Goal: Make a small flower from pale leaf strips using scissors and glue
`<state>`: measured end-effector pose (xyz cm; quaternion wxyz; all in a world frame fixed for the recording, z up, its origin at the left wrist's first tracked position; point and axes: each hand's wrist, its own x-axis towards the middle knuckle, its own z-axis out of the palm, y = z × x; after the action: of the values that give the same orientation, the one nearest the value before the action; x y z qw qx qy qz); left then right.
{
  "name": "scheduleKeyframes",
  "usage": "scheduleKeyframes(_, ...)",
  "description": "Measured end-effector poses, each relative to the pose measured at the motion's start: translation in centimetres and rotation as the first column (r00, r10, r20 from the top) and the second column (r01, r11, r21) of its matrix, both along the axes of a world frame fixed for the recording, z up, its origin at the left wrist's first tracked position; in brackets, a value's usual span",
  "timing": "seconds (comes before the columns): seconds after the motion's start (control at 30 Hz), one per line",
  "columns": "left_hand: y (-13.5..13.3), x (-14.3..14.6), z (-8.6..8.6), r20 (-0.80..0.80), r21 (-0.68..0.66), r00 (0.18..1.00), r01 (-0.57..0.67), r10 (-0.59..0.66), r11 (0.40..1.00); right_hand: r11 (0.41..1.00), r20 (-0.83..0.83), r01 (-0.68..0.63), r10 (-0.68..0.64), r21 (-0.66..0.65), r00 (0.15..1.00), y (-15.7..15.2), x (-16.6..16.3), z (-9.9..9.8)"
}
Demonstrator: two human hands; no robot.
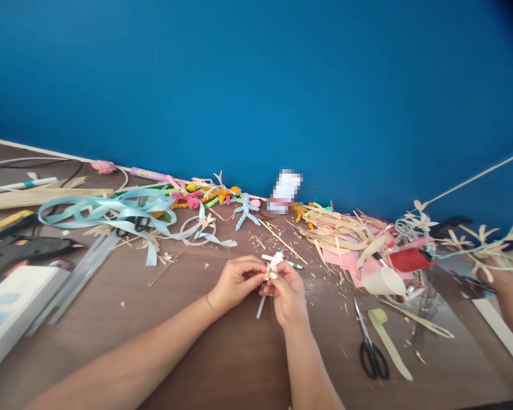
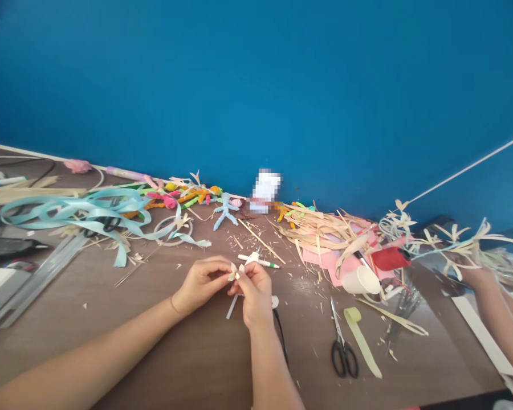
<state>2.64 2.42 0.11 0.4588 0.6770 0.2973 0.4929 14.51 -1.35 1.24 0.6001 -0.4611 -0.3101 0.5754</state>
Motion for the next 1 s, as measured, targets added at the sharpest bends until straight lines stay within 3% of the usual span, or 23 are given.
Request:
scheduleKeyframes(0.47,0.0,0.0,0.1,0.000,-0.053,1.000,-0.028,0.029,0.998,0.998,0.093,0.036,-0.040,0.044,0.995,-0.1,0.2,0.1)
scheduleKeyframes(0.7,0.4,0.3,-0.8,0.072,-0.217,0.997,0.012,0.004,0.976,0.987,0.206,0.113,-0.135,0.117,0.969,0.1,0.4,-0.1)
scheduleKeyframes(1.0,0.4,0.6,-1.3,0.146,-0.454,0.989,0.034,0.037,0.891,0.990,0.394,0.047,-0.095,0.129,0.914,0.0,0.3,-0.4)
